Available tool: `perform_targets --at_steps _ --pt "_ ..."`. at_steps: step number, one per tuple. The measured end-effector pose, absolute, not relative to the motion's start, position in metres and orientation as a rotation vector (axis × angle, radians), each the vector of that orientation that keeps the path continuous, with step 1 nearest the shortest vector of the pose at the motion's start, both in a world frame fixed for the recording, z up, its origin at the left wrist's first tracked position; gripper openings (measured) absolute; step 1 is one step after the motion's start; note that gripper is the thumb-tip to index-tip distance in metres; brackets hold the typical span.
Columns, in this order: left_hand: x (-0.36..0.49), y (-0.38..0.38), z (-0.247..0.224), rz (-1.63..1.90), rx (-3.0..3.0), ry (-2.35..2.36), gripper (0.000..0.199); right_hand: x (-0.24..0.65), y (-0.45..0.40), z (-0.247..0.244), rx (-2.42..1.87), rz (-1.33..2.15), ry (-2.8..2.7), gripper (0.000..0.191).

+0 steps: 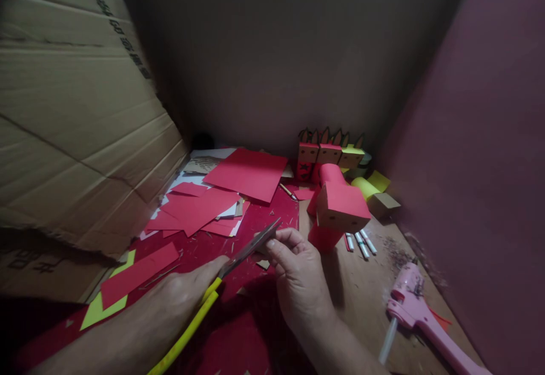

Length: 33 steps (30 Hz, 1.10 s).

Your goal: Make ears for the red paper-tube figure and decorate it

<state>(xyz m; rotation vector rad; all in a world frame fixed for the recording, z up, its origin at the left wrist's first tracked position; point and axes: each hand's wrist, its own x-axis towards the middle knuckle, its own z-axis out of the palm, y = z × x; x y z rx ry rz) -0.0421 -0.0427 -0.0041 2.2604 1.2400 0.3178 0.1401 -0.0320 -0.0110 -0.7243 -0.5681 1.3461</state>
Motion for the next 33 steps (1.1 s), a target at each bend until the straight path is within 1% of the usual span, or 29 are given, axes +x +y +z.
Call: perform_targets --at_steps 6,13,18,23,26,33 --pt "-0.049 -0.043 -0.004 0.316 2.269 1.255 0.023 0.142 -0.03 -0.012 -0.736 1.35 -0.585 0.017" --pt "-0.052 -0.039 0.009 0.325 2.211 1.209 0.023 0.146 -0.029 -0.015 -0.77 1.377 -0.614 0.016" --pt "-0.051 -0.03 0.002 0.488 2.186 1.194 0.034 0.146 -0.031 -0.015 -0.777 1.401 -0.629 0.015" --pt "-0.051 -0.035 0.004 0.388 2.26 1.256 0.041 0.147 -0.031 -0.014 -0.792 1.394 -0.622 0.017" --pt "-0.049 -0.04 0.01 0.321 2.249 1.221 0.039 0.147 -0.031 -0.013 -0.79 1.395 -0.619 0.019" --pt "-0.044 -0.042 0.008 0.325 2.195 1.21 0.028 0.145 -0.032 -0.014 -0.76 1.4 -0.638 0.019"
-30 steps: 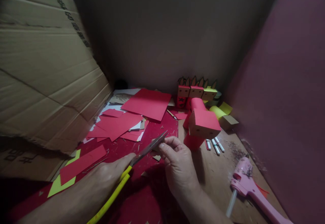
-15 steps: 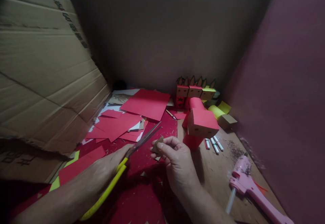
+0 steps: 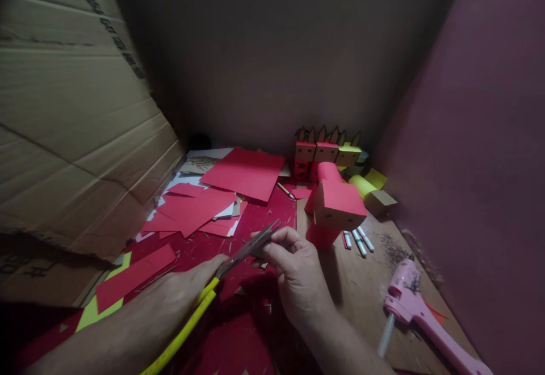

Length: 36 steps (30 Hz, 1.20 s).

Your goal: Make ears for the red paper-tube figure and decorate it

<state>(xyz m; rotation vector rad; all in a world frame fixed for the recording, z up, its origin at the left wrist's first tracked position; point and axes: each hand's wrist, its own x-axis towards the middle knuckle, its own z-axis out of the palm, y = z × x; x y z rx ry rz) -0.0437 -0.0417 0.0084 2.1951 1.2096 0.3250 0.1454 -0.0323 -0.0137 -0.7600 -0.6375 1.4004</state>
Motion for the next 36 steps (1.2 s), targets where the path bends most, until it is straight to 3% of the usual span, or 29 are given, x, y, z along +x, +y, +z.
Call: perform_targets --at_steps 13,28,32,36 --pt "-0.048 -0.041 0.016 0.277 2.208 1.16 0.026 0.145 -0.032 -0.014 -0.739 1.421 -0.645 0.02" --pt "-0.054 -0.043 -0.006 0.361 2.147 1.211 0.021 0.144 -0.032 -0.015 -0.78 1.424 -0.67 0.018" --pt "-0.051 -0.037 -0.006 0.462 1.884 1.236 0.019 0.143 -0.034 -0.014 -0.816 1.445 -0.698 0.015" --pt "-0.044 -0.024 0.003 0.505 1.482 1.329 0.031 0.143 -0.035 -0.012 -0.847 1.451 -0.71 0.017"
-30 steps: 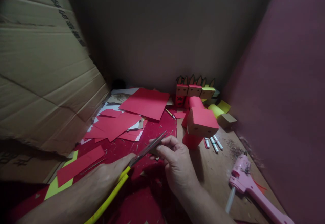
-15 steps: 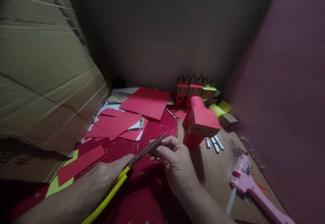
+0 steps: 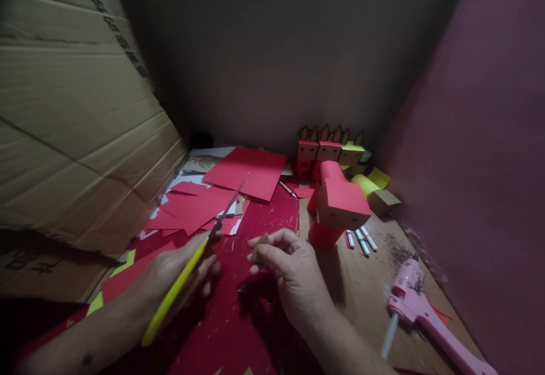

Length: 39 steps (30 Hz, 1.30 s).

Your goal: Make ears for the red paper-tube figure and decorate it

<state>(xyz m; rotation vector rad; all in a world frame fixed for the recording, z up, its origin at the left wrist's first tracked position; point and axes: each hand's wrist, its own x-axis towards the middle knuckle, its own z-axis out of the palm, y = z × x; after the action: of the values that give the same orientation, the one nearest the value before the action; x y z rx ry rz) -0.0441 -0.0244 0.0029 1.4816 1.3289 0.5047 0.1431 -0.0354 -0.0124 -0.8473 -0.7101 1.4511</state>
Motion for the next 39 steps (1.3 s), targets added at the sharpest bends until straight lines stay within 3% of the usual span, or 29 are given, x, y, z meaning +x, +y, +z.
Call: perform_targets --at_steps 6,10,13,24,31,39 --pt "-0.028 -0.005 0.034 0.731 1.594 1.196 0.017 0.143 -0.036 -0.012 -0.876 1.472 -0.743 0.018" --pt "-0.011 0.007 0.043 0.778 1.46 0.973 0.033 0.143 -0.037 -0.013 -0.913 1.484 -0.802 0.017" --pt "-0.002 0.015 0.037 0.726 1.398 0.84 0.039 0.144 -0.038 -0.015 -0.93 1.501 -0.848 0.013" --pt "-0.005 0.019 0.018 0.849 1.33 0.965 0.028 0.142 -0.036 -0.024 -0.969 1.552 -0.853 0.012" --pt "-0.007 0.014 0.013 0.707 1.297 0.882 0.042 0.143 -0.036 -0.024 -0.951 1.574 -0.854 0.011" --pt "-0.013 0.018 0.004 0.784 1.302 0.81 0.046 0.14 -0.037 -0.02 -0.936 1.55 -0.878 0.025"
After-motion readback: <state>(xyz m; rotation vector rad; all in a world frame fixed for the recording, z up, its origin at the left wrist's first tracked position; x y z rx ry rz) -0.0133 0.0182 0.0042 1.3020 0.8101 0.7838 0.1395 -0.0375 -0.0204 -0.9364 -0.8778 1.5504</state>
